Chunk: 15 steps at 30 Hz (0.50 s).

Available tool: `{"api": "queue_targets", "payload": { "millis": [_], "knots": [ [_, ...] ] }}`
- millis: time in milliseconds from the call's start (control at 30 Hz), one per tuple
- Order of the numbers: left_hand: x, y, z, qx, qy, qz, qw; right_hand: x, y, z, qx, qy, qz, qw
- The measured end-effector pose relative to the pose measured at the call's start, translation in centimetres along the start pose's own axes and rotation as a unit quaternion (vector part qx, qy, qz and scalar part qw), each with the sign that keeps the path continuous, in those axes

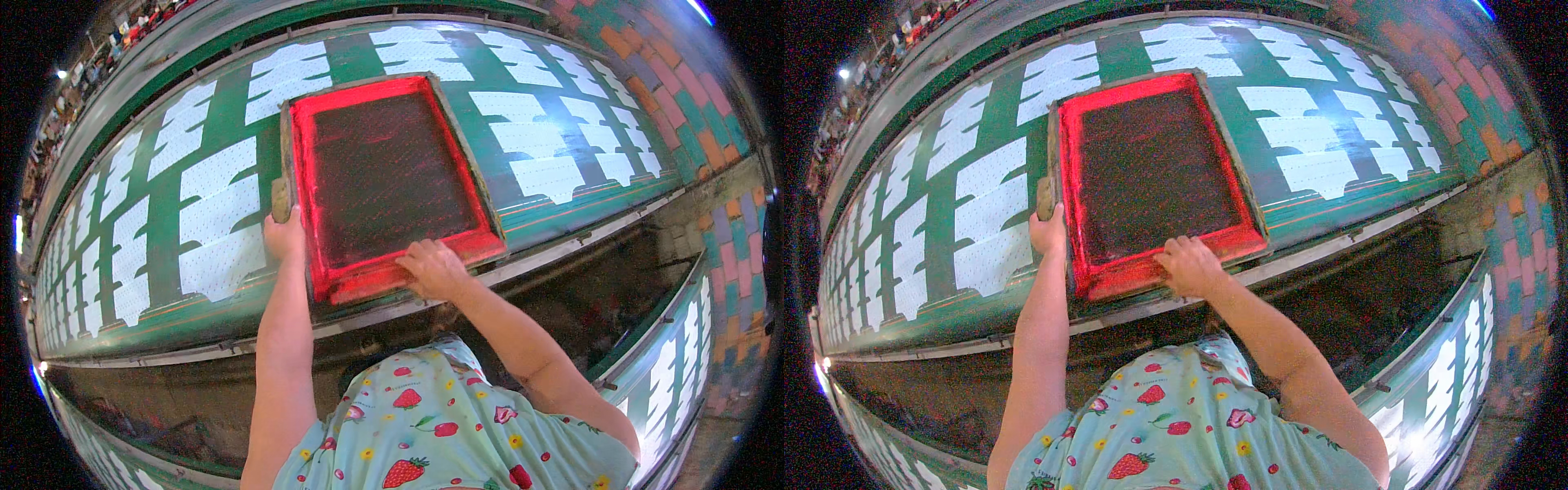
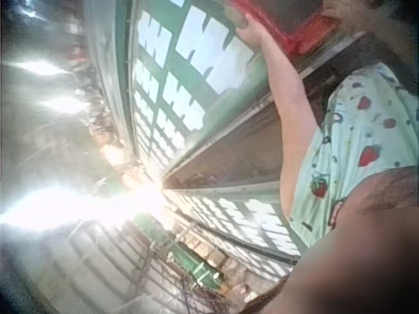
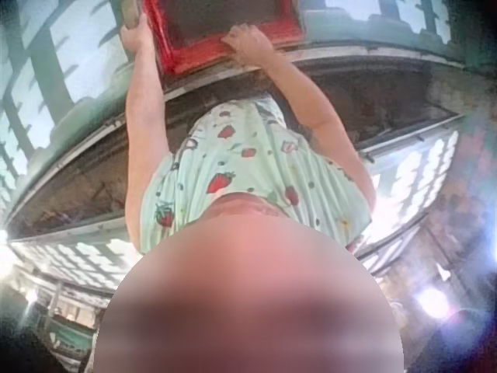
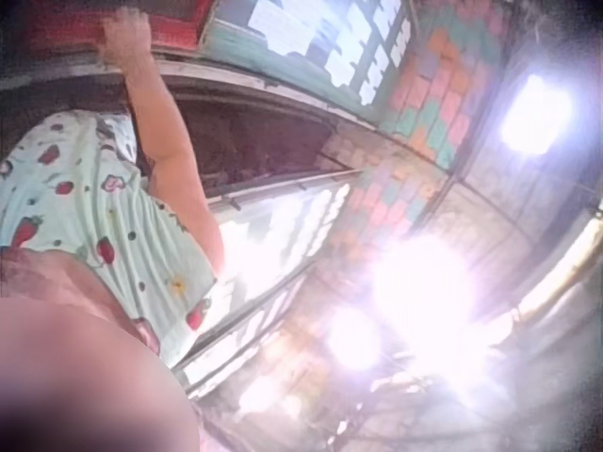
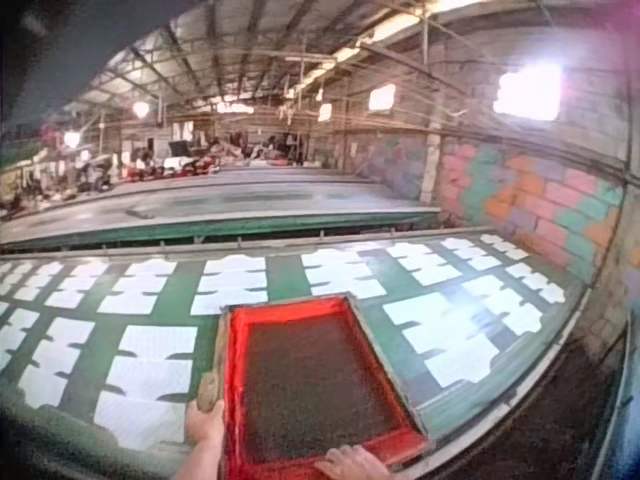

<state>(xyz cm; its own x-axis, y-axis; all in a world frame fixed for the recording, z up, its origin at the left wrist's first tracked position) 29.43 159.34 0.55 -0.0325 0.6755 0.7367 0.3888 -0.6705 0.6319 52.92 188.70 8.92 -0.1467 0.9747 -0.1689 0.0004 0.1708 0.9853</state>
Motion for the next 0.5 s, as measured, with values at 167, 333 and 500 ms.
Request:
{"api": "queue_targets", "payload": {
  "millis": [167, 333, 500],
  "knots": [
    [-2.1, -1.2, -1.3, -0.010, 0.006, 0.011, 1.000, 2.1, 0.3, 3.0, 0.045, 0.048, -0.121, 0.991],
    [-2.2, -1.6, -2.1, 0.021, 0.044, -0.005, 0.999, 12.3, 1.9, 6.2, 0.116, -0.045, -0.240, 0.963],
    [0.4, -0.3, -0.8, 0.012, 0.040, 0.081, 0.996, 23.5, 1.3, 9.2, 0.134, -0.288, -0.227, 0.921]
  ]
}}
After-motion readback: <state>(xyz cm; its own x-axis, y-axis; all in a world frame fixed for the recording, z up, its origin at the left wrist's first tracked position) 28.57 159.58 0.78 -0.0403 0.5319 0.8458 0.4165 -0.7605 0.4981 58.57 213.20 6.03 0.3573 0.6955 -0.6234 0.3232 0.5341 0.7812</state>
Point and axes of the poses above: each hand's wrist, its own z-axis away from the middle knuckle, its own y-axis out of the back of the hand, x = y × z, the point moved 2 cm from there along -z, towards the middle knuckle, and after that the axes turned 11 degrees about -y, right-handed, at the moved point
